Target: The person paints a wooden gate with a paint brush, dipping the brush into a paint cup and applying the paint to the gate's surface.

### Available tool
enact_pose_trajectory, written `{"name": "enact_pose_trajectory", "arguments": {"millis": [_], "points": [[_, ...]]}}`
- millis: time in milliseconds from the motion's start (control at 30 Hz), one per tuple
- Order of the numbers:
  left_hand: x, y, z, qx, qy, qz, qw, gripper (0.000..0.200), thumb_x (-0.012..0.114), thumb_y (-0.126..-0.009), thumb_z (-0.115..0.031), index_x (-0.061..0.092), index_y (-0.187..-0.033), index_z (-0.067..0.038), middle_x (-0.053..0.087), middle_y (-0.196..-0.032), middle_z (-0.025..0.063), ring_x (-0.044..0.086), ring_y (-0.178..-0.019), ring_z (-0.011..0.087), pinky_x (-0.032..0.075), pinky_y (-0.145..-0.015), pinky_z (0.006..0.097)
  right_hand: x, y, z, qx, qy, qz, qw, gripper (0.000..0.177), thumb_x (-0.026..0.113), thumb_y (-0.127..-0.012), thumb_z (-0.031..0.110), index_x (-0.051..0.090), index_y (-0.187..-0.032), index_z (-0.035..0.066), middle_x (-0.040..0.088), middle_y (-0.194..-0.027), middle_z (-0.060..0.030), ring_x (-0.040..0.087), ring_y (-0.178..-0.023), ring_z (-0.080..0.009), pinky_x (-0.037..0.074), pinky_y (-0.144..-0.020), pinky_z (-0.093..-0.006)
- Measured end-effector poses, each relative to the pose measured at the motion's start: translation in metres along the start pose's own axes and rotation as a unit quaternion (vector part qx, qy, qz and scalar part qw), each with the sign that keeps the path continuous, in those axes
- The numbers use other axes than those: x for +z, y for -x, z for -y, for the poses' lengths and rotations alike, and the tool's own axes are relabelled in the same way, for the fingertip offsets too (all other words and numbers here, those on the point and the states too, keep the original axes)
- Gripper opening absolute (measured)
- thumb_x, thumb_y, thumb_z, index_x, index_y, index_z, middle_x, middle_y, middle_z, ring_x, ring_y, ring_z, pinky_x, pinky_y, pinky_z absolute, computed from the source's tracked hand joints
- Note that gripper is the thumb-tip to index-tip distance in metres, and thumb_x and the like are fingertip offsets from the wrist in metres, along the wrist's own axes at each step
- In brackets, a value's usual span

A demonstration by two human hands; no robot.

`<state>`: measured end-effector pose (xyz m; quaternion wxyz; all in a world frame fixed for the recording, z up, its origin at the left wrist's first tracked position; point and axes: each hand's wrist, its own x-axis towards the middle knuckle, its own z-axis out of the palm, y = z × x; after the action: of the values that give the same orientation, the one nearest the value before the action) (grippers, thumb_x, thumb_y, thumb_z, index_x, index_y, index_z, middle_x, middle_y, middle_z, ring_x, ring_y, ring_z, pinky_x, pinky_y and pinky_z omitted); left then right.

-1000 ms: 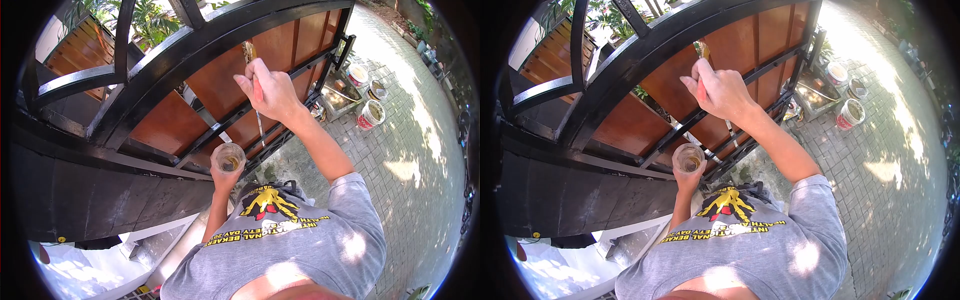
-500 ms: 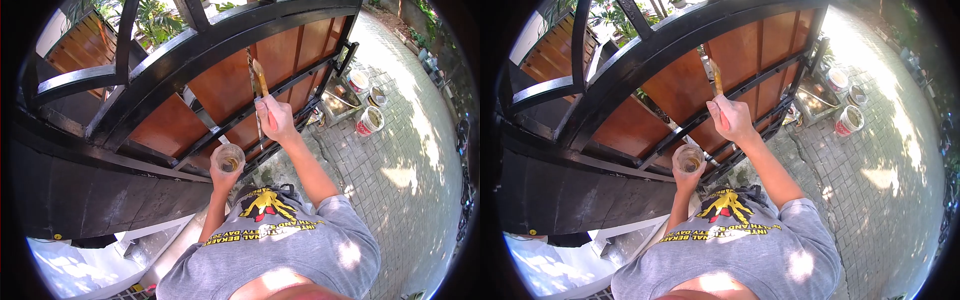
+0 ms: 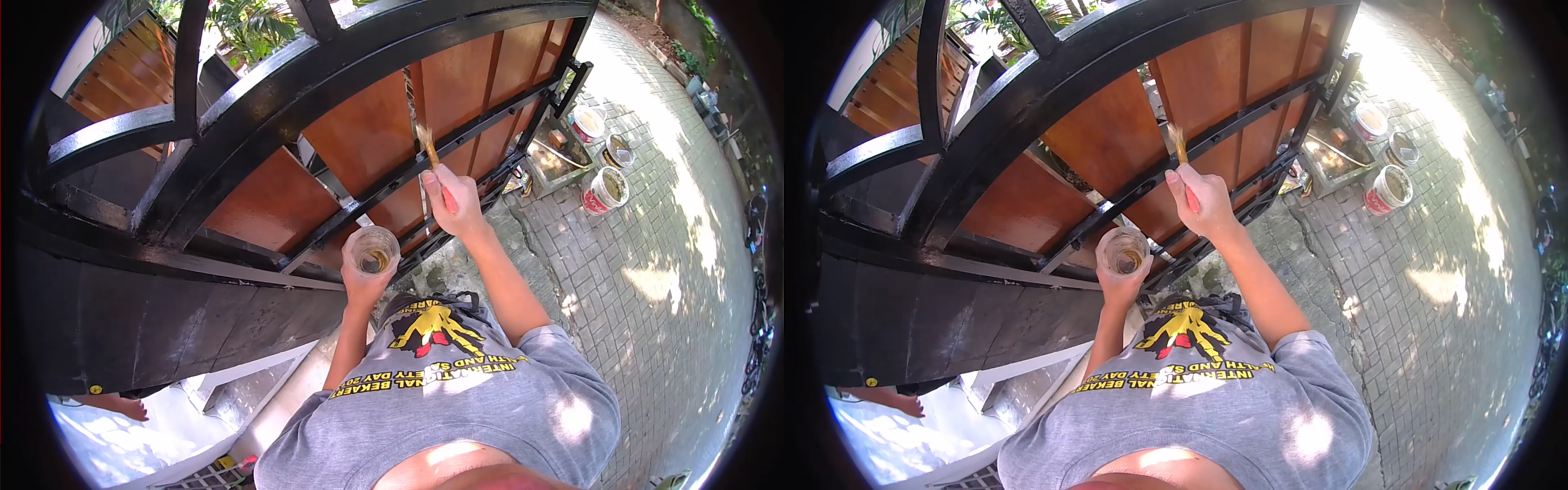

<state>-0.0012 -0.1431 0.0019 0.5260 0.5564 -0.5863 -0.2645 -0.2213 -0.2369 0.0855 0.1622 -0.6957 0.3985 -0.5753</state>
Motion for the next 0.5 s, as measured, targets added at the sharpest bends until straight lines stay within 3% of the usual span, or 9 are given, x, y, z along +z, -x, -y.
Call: {"name": "enact_pose_trajectory", "arguments": {"millis": [67,167,267,500], "points": [[-0.001,0.001,0.000,0.001,-0.001,-0.003,1.000,0.083,0.095,-0.066,-0.017,0.054,-0.137,-0.003,0.066,-0.126,0.0109,0.067,-0.112,0.0220,0.052,-0.100,0.0358,0.004,0.005,-0.005,0.002,0.013,0.012,1.000,0.025,0.066,-0.100,0.014,0.054,-0.081,0.005,0.050,-0.058,-0.0146,0.056,-0.052,-0.0366,0.039,-0.047,-0.0416],[-0.002,0.003,-0.001,-0.002,-0.006,-0.001,1.000,0.083,0.096,-0.066,-0.017,0.054,-0.137,-0.003,0.066,-0.126,0.0112,0.067,-0.112,0.0222,0.052,-0.100,0.0359,-0.005,-0.011,0.007,-0.096,0.021,0.007,0.995,0.017,0.064,-0.101,0.013,0.061,-0.087,0.003,0.053,-0.059,-0.0114,0.058,-0.051,-0.0299,0.043,-0.049,-0.0371],[-0.002,0.006,0.007,-0.004,-0.008,-0.004,1.000,0.083,0.096,-0.066,-0.017,0.054,-0.137,-0.003,0.066,-0.125,0.0115,0.067,-0.111,0.0224,0.052,-0.099,0.0358,-0.007,-0.025,0.017,-0.116,0.054,0.013,0.992,0.018,0.065,-0.099,0.012,0.059,-0.084,0.005,0.054,-0.060,-0.0125,0.058,-0.051,-0.0332,0.043,-0.049,-0.0399],[-0.006,0.011,0.008,-0.009,0.004,-0.025,1.000,0.083,0.095,-0.066,-0.016,0.054,-0.136,-0.002,0.067,-0.124,0.0116,0.067,-0.110,0.0222,0.052,-0.099,0.0354,0.011,-0.015,0.009,-0.061,0.178,0.073,0.979,0.023,0.066,-0.099,0.017,0.053,-0.083,0.008,0.052,-0.056,-0.0161,0.059,-0.056,-0.0392,0.044,-0.049,-0.0461]]}}
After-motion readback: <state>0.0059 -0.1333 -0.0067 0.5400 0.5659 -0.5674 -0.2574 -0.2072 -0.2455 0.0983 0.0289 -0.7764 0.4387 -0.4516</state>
